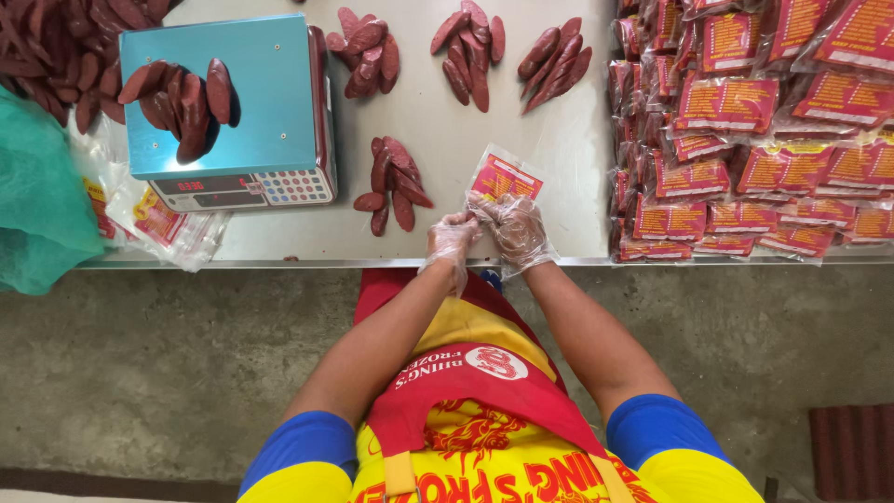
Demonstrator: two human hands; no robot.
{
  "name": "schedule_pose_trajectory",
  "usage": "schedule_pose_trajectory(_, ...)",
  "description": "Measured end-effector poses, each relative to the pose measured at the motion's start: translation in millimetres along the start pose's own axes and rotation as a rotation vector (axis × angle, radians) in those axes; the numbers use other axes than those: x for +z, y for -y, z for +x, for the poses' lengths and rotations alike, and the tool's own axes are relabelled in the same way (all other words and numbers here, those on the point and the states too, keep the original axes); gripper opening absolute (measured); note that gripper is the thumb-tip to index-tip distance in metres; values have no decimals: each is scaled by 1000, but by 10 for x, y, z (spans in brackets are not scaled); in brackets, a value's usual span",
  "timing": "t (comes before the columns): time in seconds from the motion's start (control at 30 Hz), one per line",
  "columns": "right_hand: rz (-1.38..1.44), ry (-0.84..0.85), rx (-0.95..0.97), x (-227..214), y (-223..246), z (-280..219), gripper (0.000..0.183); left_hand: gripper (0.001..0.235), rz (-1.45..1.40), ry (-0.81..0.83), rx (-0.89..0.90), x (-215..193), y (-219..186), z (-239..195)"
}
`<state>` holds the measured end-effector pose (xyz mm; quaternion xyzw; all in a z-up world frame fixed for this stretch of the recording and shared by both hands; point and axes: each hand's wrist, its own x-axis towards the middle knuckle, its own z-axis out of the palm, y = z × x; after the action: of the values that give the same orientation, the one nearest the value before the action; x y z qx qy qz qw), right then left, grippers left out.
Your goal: The person puts sausages into plastic bags and places the bags into a large stack of packaged food.
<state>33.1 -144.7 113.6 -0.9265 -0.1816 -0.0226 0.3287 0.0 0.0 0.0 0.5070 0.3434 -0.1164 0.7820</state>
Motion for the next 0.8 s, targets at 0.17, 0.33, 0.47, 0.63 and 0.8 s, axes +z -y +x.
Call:
schedule_pose_trajectory(0.17, 67, -4, 12, -51, 8, 22, 34, 22, 258, -7, -157, 210, -150, 56)
schedule_pose_trajectory(0.33, 39, -3, 22, -21, -12, 25, 33, 26, -64, -54, -470, 240, -198, 37)
schedule_pose_trajectory(0.47, 83, 32, 89, 19, -32, 2, 33, 25, -136, -131, -156, 350, 18, 287)
schedule_pose_trajectory(0.63, 124, -29, 71, 44, -82, 6, 24, 27, -109, -77, -141, 301, 26, 451)
schedule_pose_trajectory(0.8, 168, -42, 84, 13, -55, 21, 26, 18, 423, 7, -9, 243, -355, 277)
